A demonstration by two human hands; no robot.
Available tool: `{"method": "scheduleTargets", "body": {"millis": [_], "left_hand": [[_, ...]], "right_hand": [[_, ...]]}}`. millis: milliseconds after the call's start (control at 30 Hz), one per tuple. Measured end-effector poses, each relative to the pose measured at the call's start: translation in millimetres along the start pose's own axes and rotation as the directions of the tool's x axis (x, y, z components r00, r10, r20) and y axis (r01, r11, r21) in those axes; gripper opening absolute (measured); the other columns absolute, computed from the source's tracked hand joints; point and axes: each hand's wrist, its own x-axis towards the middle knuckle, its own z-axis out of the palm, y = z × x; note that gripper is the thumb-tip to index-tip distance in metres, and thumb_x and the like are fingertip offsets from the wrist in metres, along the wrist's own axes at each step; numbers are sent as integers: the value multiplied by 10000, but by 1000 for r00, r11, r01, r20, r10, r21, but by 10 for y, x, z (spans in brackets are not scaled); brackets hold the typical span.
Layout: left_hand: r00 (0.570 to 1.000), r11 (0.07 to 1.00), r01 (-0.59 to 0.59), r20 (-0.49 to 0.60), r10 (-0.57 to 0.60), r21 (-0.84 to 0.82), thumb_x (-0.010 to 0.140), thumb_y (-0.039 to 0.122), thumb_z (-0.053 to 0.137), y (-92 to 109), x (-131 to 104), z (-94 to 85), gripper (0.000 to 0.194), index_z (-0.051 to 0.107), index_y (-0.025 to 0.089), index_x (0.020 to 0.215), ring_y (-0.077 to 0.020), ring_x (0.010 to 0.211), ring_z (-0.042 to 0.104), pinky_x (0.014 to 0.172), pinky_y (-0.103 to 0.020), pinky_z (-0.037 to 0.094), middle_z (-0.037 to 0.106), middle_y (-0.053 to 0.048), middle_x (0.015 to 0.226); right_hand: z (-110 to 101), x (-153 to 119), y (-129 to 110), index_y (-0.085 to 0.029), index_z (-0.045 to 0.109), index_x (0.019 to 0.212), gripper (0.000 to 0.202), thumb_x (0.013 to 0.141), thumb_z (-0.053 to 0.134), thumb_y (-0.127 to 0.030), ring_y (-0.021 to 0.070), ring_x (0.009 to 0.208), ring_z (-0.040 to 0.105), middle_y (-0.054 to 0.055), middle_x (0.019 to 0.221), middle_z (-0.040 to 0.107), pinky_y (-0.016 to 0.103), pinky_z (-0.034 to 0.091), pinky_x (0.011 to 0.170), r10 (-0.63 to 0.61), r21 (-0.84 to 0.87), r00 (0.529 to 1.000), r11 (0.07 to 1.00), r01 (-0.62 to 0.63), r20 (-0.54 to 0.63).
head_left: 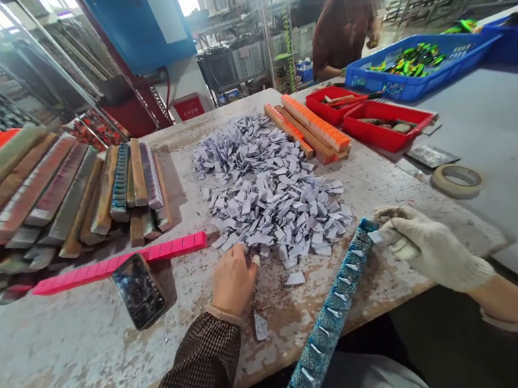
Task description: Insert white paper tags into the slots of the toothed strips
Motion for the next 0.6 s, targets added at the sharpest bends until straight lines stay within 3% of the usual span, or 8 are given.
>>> {"method": "scheduleTargets", "body": {"millis": [100,200,333,500,600], "left_hand": [[999,997,-41,11,41,-60,944,200,511,-23,-42,17,116,585,173,1030,-290,983,687,843,-363,489,713,-128,1051],[998,991,-58,8,60,-120,934,186,478,-97,-78,7,165,577,186,1066,-254,975,697,843,-336,503,724,-97,1051],[998,950,-55,-12,54,-308,917,226,455,-188,-114,7,181,600,193,1021,-235,888,705,796,-327,516,743,-60,958],[997,788,-20,-69,-28,-616,872,324,543,-164,-153,59,240,661,193,1035,-239,937,713,857,-343,538,759,-40,936],[999,581,-2,-27,-35,-814,821,360,644,-69,-187,94,287,670,166,1032,-218,906,703,837,-330,553,747,-52,951]], "right_hand": [[24,31,31,-269,692,1054,208,968,512,-326,295,931,686,94,978,702,468,594,825,-72,-138,997,988,73,16],[20,78,4,-223,699,927,143,953,571,-281,347,1206,613,137,1177,692,539,499,1053,-202,-359,972,904,232,118],[16,179,-58,-152,692,890,220,990,512,-227,341,1123,641,181,1114,689,505,530,1001,-321,-595,878,648,477,354],[87,295,-67,-149,714,895,236,970,491,-172,309,989,674,165,1033,699,466,561,914,-275,-581,848,630,515,453],[93,312,-26,-152,717,908,234,953,487,-163,311,1005,672,168,1055,702,467,570,905,-276,-564,841,640,522,464]]}}
